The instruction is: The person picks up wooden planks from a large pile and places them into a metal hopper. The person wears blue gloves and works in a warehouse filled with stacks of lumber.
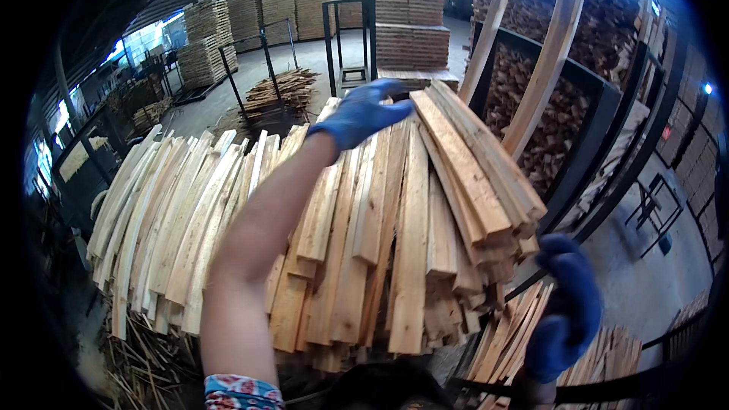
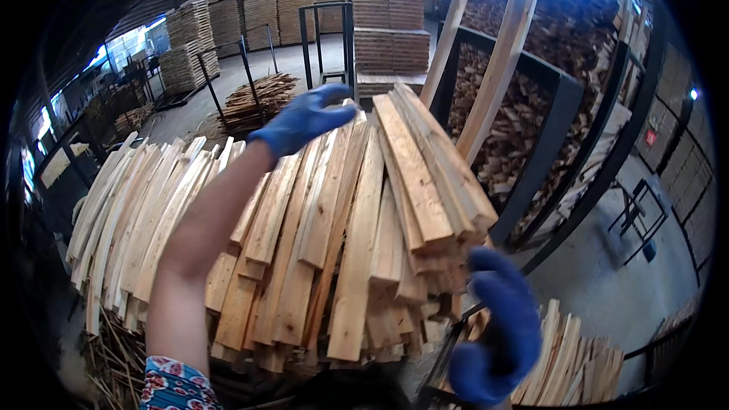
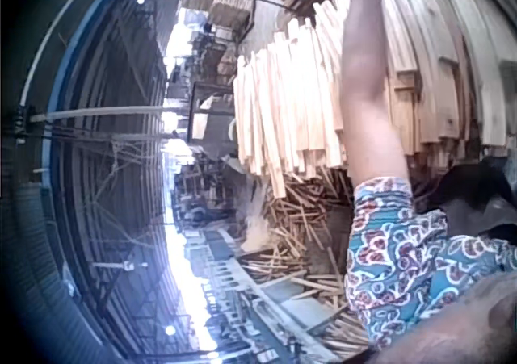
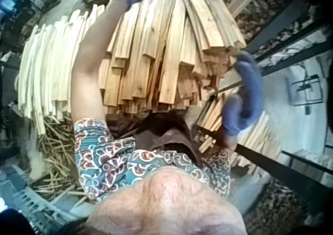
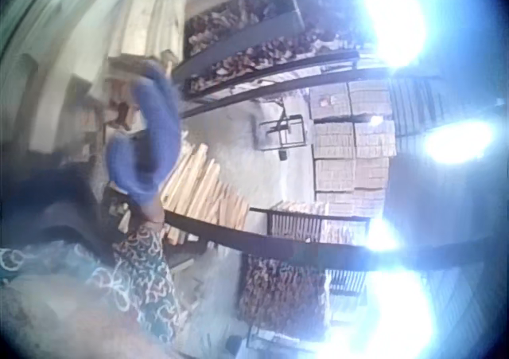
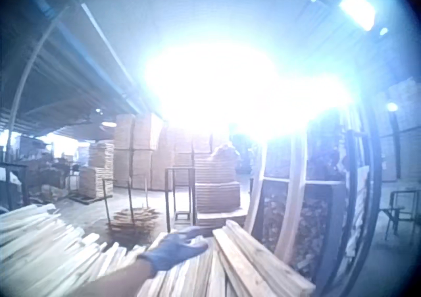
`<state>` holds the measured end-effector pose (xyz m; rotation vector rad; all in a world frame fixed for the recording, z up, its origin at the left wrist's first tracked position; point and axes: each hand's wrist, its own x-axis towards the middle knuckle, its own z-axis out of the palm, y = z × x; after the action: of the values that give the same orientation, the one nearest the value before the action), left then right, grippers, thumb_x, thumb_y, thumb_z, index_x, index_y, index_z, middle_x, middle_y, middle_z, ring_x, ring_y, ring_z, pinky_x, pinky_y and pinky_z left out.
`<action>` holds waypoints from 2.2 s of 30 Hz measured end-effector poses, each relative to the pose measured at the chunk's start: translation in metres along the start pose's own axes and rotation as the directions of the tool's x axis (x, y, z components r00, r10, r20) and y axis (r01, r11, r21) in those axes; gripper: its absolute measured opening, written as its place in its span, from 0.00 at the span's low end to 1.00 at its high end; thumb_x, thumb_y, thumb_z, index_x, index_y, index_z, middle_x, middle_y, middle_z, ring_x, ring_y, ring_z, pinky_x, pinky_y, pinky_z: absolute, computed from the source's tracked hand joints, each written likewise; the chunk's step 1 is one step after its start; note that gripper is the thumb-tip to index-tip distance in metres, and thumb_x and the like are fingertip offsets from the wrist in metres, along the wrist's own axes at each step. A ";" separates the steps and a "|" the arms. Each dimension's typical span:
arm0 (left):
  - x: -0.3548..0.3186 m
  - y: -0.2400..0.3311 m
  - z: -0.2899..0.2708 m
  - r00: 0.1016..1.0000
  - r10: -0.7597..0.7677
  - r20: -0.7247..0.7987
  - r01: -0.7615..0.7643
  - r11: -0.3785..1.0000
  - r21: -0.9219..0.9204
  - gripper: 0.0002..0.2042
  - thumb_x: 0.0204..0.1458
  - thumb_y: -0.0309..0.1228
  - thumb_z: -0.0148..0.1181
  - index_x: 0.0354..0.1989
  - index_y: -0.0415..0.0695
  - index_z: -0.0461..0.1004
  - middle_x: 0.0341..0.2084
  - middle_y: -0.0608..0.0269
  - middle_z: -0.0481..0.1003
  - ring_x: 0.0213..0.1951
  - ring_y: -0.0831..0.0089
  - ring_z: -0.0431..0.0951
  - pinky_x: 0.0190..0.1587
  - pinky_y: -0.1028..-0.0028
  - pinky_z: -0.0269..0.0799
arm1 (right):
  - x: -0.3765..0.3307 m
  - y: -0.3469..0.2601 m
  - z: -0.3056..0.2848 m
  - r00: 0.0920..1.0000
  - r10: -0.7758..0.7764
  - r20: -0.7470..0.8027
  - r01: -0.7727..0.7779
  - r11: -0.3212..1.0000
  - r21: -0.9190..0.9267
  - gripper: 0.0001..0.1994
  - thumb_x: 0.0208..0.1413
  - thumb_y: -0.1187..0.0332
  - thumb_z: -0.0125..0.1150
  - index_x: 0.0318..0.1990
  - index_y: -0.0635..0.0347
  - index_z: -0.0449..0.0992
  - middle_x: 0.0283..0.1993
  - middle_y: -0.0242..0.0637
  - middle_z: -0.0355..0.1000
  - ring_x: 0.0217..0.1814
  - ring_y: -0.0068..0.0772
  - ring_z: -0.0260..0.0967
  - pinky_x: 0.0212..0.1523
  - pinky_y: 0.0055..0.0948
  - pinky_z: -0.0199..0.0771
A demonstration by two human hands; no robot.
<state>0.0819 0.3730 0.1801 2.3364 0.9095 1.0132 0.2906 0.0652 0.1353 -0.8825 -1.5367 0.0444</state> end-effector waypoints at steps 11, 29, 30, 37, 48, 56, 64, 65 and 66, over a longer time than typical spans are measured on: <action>-0.189 -0.048 -0.071 0.945 -0.319 0.076 0.288 0.917 0.277 0.34 0.53 0.54 0.58 0.59 0.38 0.68 0.59 0.46 0.67 0.62 0.56 0.65 0.64 0.64 0.59 | 0.015 0.030 0.157 0.795 -0.074 0.602 0.139 0.988 -0.062 0.26 0.60 0.49 0.49 0.54 0.65 0.67 0.44 0.50 0.72 0.39 0.39 0.73 0.36 0.32 0.73; -0.195 -0.069 -0.038 0.895 -0.444 -0.038 0.435 0.889 -0.144 0.21 0.56 0.39 0.45 0.54 0.44 0.71 0.49 0.45 0.74 0.53 0.52 0.74 0.56 0.63 0.66 | 0.032 0.044 0.283 0.687 0.505 0.523 -0.218 0.829 -0.514 0.39 0.43 0.49 0.58 0.67 0.45 0.60 0.70 0.60 0.50 0.67 0.64 0.55 0.69 0.54 0.47; -0.201 -0.068 -0.038 0.894 -0.448 -0.029 0.425 0.865 -0.268 0.17 0.58 0.36 0.48 0.52 0.41 0.72 0.36 0.61 0.76 0.38 0.74 0.74 0.43 0.75 0.70 | 0.029 0.036 0.280 0.674 0.505 0.539 -0.263 0.846 -0.464 0.39 0.43 0.49 0.59 0.67 0.45 0.60 0.70 0.59 0.51 0.66 0.63 0.58 0.68 0.54 0.50; -0.229 -0.094 -0.047 0.982 0.180 -0.059 -0.163 0.961 0.222 0.19 0.54 0.27 0.51 0.54 0.37 0.68 0.48 0.50 0.72 0.47 0.59 0.75 0.51 0.68 0.71 | 0.025 0.029 0.272 0.666 0.570 0.481 -0.586 0.799 -0.136 0.49 0.40 0.46 0.70 0.67 0.65 0.57 0.69 0.55 0.54 0.68 0.51 0.59 0.64 0.36 0.62; -0.263 -0.045 -0.071 0.991 0.128 0.026 -0.130 0.955 0.268 0.18 0.52 0.23 0.53 0.53 0.36 0.68 0.47 0.41 0.72 0.50 0.51 0.75 0.50 0.65 0.73 | -0.012 -0.031 0.298 0.696 0.481 0.533 -0.275 0.865 -0.420 0.30 0.50 0.56 0.59 0.61 0.57 0.65 0.68 0.62 0.53 0.70 0.67 0.48 0.68 0.48 0.55; -0.340 -0.028 -0.080 0.988 0.045 -0.146 -0.048 0.999 -0.019 0.19 0.54 0.15 0.49 0.56 0.31 0.65 0.58 0.36 0.64 0.61 0.48 0.67 0.61 0.63 0.66 | -0.041 -0.052 0.245 0.757 0.379 0.532 -0.276 0.924 -0.265 0.43 0.56 0.37 0.47 0.68 0.65 0.54 0.68 0.64 0.52 0.72 0.61 0.47 0.70 0.48 0.50; -0.316 -0.033 -0.085 0.969 0.230 0.092 -0.247 0.924 0.292 0.28 0.50 0.26 0.57 0.61 0.33 0.61 0.58 0.37 0.65 0.63 0.46 0.64 0.65 0.60 0.59 | -0.049 -0.033 0.296 0.768 0.575 0.283 -0.530 0.818 -0.225 0.44 0.46 0.44 0.58 0.67 0.62 0.57 0.60 0.56 0.57 0.64 0.57 0.56 0.65 0.43 0.56; -0.313 -0.031 -0.085 0.959 0.267 0.094 -0.283 0.911 0.300 0.28 0.51 0.26 0.58 0.62 0.33 0.61 0.58 0.38 0.66 0.63 0.48 0.64 0.65 0.60 0.59 | -0.051 -0.033 0.301 0.786 0.572 0.235 -0.532 0.819 -0.214 0.43 0.46 0.44 0.58 0.67 0.62 0.57 0.60 0.56 0.57 0.64 0.57 0.56 0.65 0.43 0.56; -0.314 -0.033 -0.089 0.975 0.208 0.084 -0.222 0.945 0.241 0.29 0.51 0.25 0.60 0.62 0.33 0.61 0.58 0.40 0.66 0.61 0.54 0.66 0.64 0.64 0.61 | -0.050 -0.049 0.305 0.748 0.629 0.214 -0.589 0.777 -0.224 0.44 0.45 0.44 0.59 0.67 0.61 0.58 0.60 0.57 0.57 0.65 0.58 0.55 0.66 0.43 0.55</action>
<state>-0.1615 0.1829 0.0682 2.7105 0.8131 0.9545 -0.0021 0.1445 0.0583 -1.5277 -1.4509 0.5673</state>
